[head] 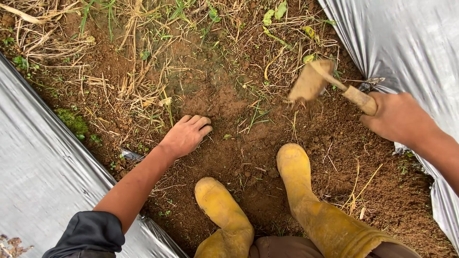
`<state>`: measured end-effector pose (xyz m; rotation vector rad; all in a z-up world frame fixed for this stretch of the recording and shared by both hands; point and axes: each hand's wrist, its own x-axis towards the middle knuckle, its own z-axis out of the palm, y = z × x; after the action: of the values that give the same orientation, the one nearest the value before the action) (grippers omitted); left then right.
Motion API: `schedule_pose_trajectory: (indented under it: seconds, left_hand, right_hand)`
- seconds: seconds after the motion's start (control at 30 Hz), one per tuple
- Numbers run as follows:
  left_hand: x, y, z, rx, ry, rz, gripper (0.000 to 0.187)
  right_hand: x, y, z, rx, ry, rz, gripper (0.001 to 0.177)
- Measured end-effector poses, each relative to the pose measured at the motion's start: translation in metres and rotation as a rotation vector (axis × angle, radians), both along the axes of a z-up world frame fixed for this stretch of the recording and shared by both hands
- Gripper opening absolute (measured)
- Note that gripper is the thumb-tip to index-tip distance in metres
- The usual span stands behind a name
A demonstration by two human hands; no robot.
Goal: The person uses a hand hoe to loosen soil and remove weeds along a narrow strip between two plastic-covered garden beds. They repeatedly strike the ground and pull away uprooted weeds by hand.
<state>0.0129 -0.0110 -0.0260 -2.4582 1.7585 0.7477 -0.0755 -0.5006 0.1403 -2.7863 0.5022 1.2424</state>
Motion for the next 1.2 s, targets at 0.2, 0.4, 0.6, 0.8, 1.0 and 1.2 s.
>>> schedule_pose_trajectory:
  seconds: [0.2,0.4,0.6,0.8,1.0,1.2]
  left_hand:
    - [0.002,-0.014,-0.003,-0.027,-0.011,-0.014,0.055]
    - [0.004,-0.052,0.010,-0.076,0.017,-0.042,0.057]
    - [0.004,-0.076,0.024,-0.083,0.061,-0.038,0.064]
    - [0.001,-0.089,0.018,-0.035,0.118,-0.018,0.075]
    - [0.010,-0.099,0.033,0.145,0.131,-0.047,0.080]
    - [0.007,-0.080,0.014,0.186,0.198,0.004,0.083]
  right_hand:
    - [-0.006,-0.024,-0.005,0.233,-0.197,-0.249,0.025]
    - [0.036,0.010,0.013,0.480,-0.542,-0.329,0.028]
    - [0.059,0.042,0.022,0.481,-0.635,-0.175,0.029]
    - [0.077,0.052,0.014,0.547,-0.683,-0.040,0.018]
    - [0.057,0.035,0.006,0.673,-0.833,-0.152,0.027]
    - [-0.003,-0.027,-0.020,0.015,-0.014,-0.024,0.024]
